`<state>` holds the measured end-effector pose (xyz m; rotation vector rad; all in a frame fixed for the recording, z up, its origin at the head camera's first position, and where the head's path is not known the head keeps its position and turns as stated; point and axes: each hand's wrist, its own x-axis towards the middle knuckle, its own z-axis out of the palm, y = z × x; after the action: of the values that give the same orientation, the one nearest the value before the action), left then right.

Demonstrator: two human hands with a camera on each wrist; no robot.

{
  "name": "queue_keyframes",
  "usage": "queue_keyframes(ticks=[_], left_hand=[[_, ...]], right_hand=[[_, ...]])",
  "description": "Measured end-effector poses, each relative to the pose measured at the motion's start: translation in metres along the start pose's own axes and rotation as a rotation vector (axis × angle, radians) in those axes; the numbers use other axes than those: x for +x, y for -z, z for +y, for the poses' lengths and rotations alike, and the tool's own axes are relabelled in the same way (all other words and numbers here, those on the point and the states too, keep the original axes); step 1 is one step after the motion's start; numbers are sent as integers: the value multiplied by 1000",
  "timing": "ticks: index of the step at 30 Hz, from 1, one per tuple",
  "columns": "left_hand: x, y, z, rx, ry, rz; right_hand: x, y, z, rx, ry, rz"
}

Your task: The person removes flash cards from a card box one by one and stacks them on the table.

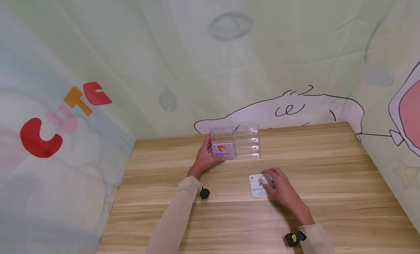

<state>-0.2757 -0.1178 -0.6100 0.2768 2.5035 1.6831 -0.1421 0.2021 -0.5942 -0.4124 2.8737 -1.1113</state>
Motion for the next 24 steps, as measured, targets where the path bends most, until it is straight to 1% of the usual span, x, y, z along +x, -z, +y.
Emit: queue_keyframes(ticks=[5,10,16,21,24], left_hand=[[1,0,0,-3,-9,0],[0,1,0,-1,-14,1],[0,0,-1,-3,0,7],[0,-1,-2,-4,-5,2],[0,-1,-2,-3,-12,3]], right_hand=[[0,0,0,-7,19,15],[0,0,-1,-7,7,15],[0,0,-5,-15,10,20],[-2,0,-7,-35,20,42],[-2,1,-8,-38,41,61]])
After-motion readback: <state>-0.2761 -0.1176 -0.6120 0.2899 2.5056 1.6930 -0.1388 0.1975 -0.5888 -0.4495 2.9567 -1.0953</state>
